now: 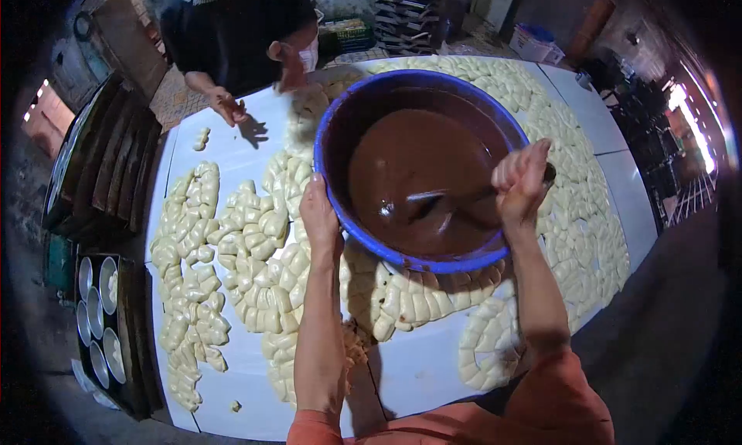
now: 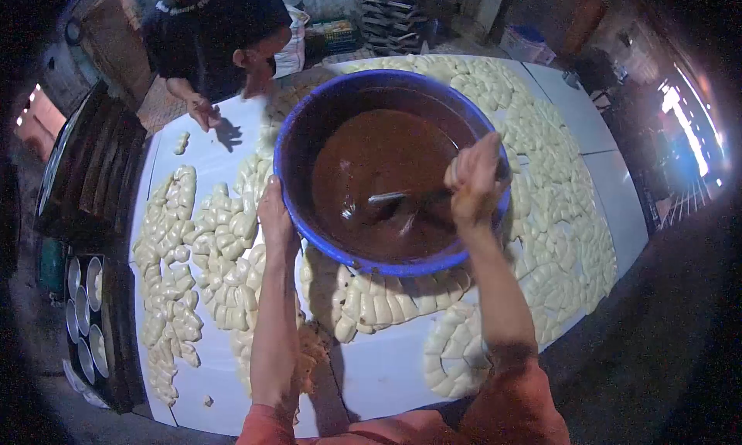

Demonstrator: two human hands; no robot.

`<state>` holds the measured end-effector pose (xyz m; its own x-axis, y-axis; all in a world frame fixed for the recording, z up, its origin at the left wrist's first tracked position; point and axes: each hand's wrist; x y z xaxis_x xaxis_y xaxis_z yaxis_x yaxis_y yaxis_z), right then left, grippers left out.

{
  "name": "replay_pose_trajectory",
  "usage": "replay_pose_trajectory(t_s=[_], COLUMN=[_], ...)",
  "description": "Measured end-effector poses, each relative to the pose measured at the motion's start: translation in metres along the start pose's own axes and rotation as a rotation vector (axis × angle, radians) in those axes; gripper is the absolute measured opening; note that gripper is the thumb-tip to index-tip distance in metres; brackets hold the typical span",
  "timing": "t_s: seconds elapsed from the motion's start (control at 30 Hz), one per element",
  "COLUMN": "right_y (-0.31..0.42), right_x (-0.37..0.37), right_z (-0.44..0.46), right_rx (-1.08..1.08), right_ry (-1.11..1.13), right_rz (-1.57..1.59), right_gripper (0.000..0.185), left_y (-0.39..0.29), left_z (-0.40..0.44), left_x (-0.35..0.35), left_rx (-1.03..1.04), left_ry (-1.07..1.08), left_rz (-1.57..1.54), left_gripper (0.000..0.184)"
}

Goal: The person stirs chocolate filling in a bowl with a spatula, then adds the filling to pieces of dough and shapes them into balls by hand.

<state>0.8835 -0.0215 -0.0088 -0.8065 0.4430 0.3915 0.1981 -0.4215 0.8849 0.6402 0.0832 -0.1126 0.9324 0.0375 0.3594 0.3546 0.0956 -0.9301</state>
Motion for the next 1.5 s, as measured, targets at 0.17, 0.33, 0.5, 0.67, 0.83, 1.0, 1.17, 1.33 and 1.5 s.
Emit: replay_pose_trajectory(t_s=[0.17, 0.33, 0.5, 0.67, 0.83, 1.0, 1.17, 1.33, 1.5], right_y=[-0.053, -0.028, -0.082, -0.061, -0.046, -0.089, -0.037, -0.068, -0.037], right_x=[0.049, 0.078, 0.044, 0.112, 0.052, 0.139, 0.102, 0.085, 0.126], right_z=[0.091, -0.003, 0.125, 0.041, 0.075, 0.090, 0.016, 0.118, 0.012], right_rx=[-0.075, 0.008, -0.085, -0.207, 0.050, -0.182, -0.151, -0.231, -0.121], right_ry=[-0.198, 0.182, -0.164, 0.119, 0.186, -0.044, 0.579, -0.129, 0.410], right_rz=[-0.197, -0.102, -0.157, -0.503, -0.197, -0.504, -0.593, -0.414, -0.658], right_gripper=[0.050, 0.051, 0.048, 0.042, 0.053, 0.037, 0.045, 0.048, 0.035], left_y=[-0.008, -0.001, -0.002, 0.000, 0.007, -0.007, -0.004, -0.007, -0.015], left_z=[-0.006, 0.000, -0.003, -0.002, -0.001, -0.005, -0.004, -0.005, -0.006], left_x=[0.011, 0.003, 0.005, 0.006, -0.001, 0.009, 0.002, 0.006, 0.008], left_rx=[-0.024, -0.027, -0.027, 0.005, 0.040, -0.039, 0.082, 0.091, -0.032], left_ry=[-0.019, 0.022, -0.021, 0.010, -0.006, -0.009, 0.084, 0.016, 0.024], left_rz=[-0.060, -0.090, -0.049, -0.091, -0.039, -0.155, -0.025, 0.038, -0.050], left_gripper=[0.036, 0.038, 0.039, 0.037, 0.036, 0.035, 0.036, 0.038, 0.038])
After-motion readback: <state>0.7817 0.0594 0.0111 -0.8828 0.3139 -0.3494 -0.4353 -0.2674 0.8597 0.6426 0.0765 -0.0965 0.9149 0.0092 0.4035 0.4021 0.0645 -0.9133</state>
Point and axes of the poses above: each hand's wrist, its own z-axis towards the middle knuckle, its own x-axis out of the palm, y = z × x, and after that the axes turned 9 degrees about x, right-handed
